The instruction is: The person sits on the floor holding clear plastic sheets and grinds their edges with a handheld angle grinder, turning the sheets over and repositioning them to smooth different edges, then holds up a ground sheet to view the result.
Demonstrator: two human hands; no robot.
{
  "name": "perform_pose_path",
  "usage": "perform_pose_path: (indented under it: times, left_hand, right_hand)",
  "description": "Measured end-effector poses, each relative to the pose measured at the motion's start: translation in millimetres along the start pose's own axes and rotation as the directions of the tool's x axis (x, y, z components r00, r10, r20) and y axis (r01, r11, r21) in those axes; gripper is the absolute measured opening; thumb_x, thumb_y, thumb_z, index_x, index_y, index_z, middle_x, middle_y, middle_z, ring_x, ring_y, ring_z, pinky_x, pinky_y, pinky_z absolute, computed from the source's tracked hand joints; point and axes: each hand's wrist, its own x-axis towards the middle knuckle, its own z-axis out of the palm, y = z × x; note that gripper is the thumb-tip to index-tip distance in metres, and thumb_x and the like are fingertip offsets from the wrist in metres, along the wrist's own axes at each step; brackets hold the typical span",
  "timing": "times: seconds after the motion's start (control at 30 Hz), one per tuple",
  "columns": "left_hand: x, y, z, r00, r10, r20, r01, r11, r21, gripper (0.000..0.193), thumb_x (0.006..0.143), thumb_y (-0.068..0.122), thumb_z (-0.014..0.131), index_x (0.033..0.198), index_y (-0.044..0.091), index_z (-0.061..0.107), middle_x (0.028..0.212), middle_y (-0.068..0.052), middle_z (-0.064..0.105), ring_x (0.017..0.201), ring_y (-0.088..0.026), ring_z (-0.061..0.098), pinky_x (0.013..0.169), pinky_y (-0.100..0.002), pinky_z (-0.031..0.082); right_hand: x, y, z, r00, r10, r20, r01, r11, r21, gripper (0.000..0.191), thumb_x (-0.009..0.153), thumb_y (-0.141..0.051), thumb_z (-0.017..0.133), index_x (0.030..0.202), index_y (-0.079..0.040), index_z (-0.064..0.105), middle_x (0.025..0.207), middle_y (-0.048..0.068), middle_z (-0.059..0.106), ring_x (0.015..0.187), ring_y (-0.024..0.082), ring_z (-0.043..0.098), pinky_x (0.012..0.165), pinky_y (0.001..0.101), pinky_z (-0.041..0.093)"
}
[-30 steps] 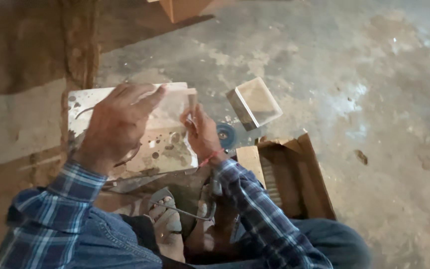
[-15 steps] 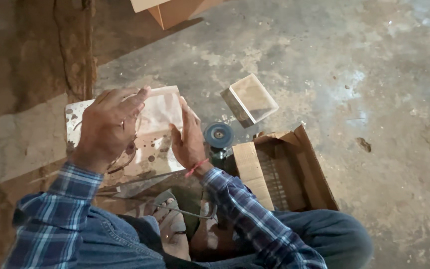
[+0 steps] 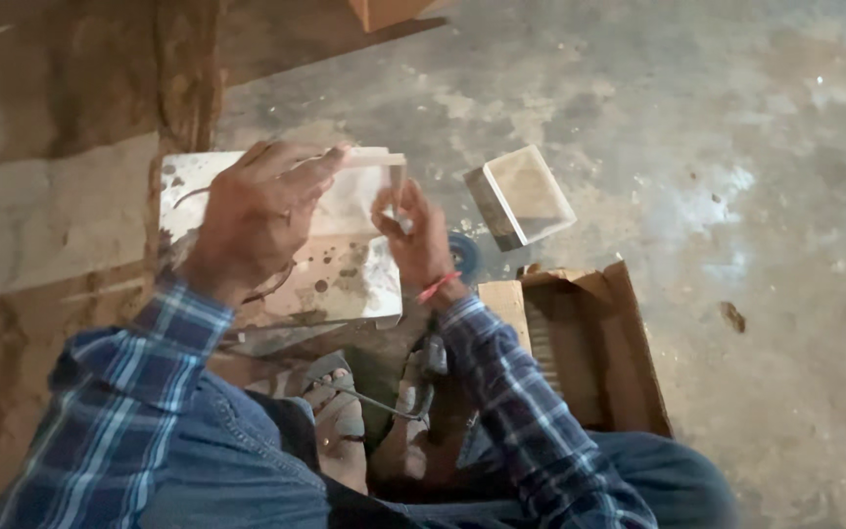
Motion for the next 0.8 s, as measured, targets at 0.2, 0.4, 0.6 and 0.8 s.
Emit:
perform_pose_path:
  times: [0.2, 0.4, 0.6, 0.8]
  left_hand:
    - [-5, -9, 3, 1.0, -0.014, 0.021, 0.014, 1.0, 0.001, 0.034, 0.099, 0.013, 0.073, 0.133, 0.009, 0.072, 0.112, -0.01, 0.072, 0.102, -0.028, 0.068, 0.085, -0.037, 0.059]
    - [-11, -13, 0, 1.0, -0.012, 0.012, 0.013, 0.999, -0.045, 0.04, 0.096, 0.01, 0.072, 0.135, 0.012, 0.069, 0.118, -0.009, 0.072, 0.104, -0.026, 0.069, 0.088, -0.036, 0.06]
    - [-19, -25, 8, 0.959, -0.273, -0.07, 0.255, 0.946, -0.198, 0.08, 0.091, 0.026, 0.076, 0.153, -0.004, 0.035, 0.138, -0.029, 0.057, 0.11, -0.034, 0.065, 0.084, -0.041, 0.06]
    - [-58, -7, 42, 0.588, -0.778, 0.222, 0.768, 0.451, -0.455, 0.061, 0.092, 0.03, 0.068, 0.136, -0.009, 0.053, 0.129, -0.025, 0.07, 0.113, -0.032, 0.073, 0.091, -0.041, 0.063]
  right_hand:
    - [9, 27, -4, 0.991, 0.067, 0.117, -0.081, 0.989, 0.122, 0.021, 0.092, 0.001, 0.07, 0.112, -0.002, 0.065, 0.103, 0.004, 0.071, 0.101, 0.013, 0.067, 0.089, 0.0331, 0.056]
    - [2, 33, -5, 0.989, 0.005, 0.145, -0.015, 0.998, 0.069, 0.015, 0.098, -0.001, 0.069, 0.113, 0.0, 0.065, 0.105, 0.007, 0.072, 0.104, 0.015, 0.067, 0.094, 0.0331, 0.055]
    - [4, 30, -3, 0.993, -0.037, 0.114, 0.046, 0.996, -0.075, 0.014, 0.097, -0.007, 0.068, 0.11, -0.002, 0.068, 0.102, 0.009, 0.074, 0.098, 0.017, 0.072, 0.087, 0.0337, 0.058]
    - [1, 17, 2, 0.991, -0.066, 0.12, 0.081, 0.989, -0.12, 0.017, 0.098, -0.011, 0.063, 0.112, -0.003, 0.066, 0.098, 0.009, 0.075, 0.094, 0.019, 0.072, 0.083, 0.0339, 0.058]
